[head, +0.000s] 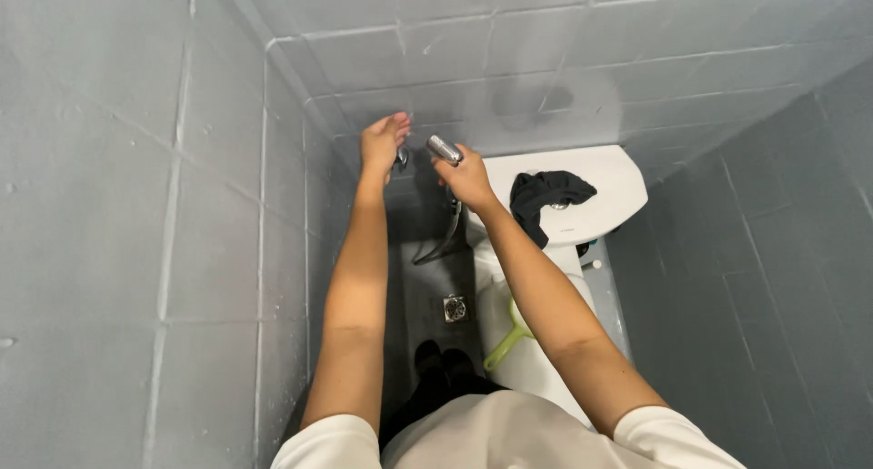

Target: Wiping and washing bathroom wall tiles with a cloth and a bidet sprayer.

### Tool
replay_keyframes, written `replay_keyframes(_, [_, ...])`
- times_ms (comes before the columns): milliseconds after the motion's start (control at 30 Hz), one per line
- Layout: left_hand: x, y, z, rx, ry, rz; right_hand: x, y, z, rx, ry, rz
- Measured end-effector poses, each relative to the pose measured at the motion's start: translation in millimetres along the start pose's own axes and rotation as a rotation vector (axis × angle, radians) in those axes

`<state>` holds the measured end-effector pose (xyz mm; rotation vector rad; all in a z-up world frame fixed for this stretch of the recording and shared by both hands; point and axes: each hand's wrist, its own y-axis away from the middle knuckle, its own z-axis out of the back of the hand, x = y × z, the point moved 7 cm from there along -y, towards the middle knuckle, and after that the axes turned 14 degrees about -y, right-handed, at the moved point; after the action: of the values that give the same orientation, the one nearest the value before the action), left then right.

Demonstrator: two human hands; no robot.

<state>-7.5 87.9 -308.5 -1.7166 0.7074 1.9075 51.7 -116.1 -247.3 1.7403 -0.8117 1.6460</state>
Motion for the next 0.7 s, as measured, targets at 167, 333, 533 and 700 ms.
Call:
replay_keyframes(167, [107.8, 8.7, 46.3, -0.258, -0.232, 0.193, -52.9, 21.2, -14.3, 0.014, 0.064, -0.138])
replay_keyframes(333, [238.5, -16.1, 49.7, -0.224, -0.151, 0.390, -73.0, 17.7, -24.6, 0.027, 0.124, -0.211])
replay_keyframes(533, [179.7, 5.9, 11.4, -0.057, -0.077, 0.436, -80.8, 0.9, -22.6, -0.137, 0.165, -0.196])
replay_keyframes(700, [71.5, 11.6, -15.5, 0.015, 0.023, 0.234, -82.9, -11.4, 25.6, -0.392, 0.109, -0.151])
